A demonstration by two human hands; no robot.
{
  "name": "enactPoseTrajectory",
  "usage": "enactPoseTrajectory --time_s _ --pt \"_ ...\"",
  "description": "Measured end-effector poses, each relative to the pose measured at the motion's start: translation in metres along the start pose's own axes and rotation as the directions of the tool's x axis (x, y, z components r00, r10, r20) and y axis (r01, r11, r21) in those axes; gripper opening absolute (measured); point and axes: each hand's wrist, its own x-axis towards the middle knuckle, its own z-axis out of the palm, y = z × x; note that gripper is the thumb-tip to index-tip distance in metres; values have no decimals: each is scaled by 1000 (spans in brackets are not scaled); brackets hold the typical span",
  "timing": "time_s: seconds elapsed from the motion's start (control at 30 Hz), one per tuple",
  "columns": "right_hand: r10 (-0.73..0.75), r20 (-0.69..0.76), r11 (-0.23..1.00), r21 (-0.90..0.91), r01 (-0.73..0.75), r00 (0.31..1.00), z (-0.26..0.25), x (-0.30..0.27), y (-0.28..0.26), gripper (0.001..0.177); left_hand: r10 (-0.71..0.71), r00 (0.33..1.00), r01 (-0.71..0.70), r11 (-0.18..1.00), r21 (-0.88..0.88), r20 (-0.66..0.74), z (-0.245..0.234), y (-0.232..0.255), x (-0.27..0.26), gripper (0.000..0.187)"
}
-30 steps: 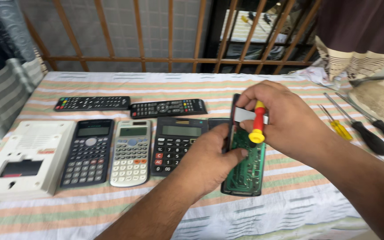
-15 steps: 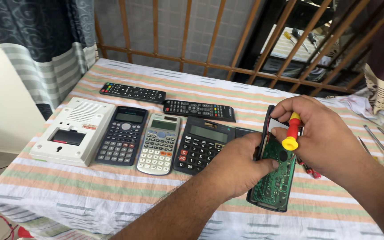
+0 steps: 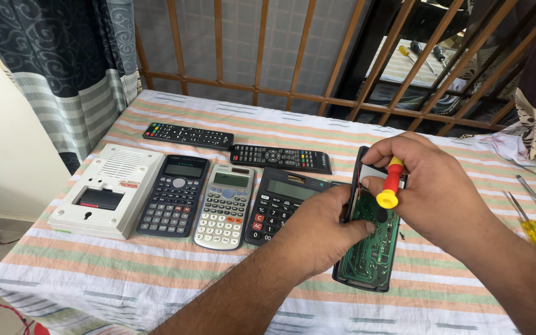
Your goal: The person uses a screwdriver to pry open the back cover of a black electronic device, removes the batteries, and inspects the internal circuit board. They then place the device aside and begin prying open the back cover of a second similar device.
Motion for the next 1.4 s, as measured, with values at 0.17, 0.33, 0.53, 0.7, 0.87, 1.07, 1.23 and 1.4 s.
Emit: enactPoseTrajectory --time_s 0.17,0.33,0.53,0.7,0.87,1.07,1.23,1.4 --pt "46 8 999 -16 -46 999 0 1 1 24 -17 1000 17 1000 13 14 0 1 0 39" --pt "14 5 999 -34 -14 1000 3 1 4 25 8 1000 -8 1000 25 10 1 -4 0 39" --pt "-20 -4 1000 -15 20 1000 6 3 3 25 6 1000 -4 994 -107 11 -2 -5 5 38" --pt "-88 -3 994 -66 88 996 3 9 0 23 -56 998 58 995 -84 22 -3 -2 6 37" --pt "-35 17 997 -70 36 999 2 14 0 28 -72 997 75 989 -124 29 -3 2 9 42" --pt "-68 16 996 -52 68 998 6 15 5 22 -94 995 95 991 -93 10 -3 1 9 45" --pt "-137 -26 990 -19 137 990 6 14 11 22 -29 1000 29 997 -64 8 -6 4 9 44" --pt "-191 -35 981 -50 189 981 1 18 12 30 -107 994 106 987 -119 -1 -10 12 11 42"
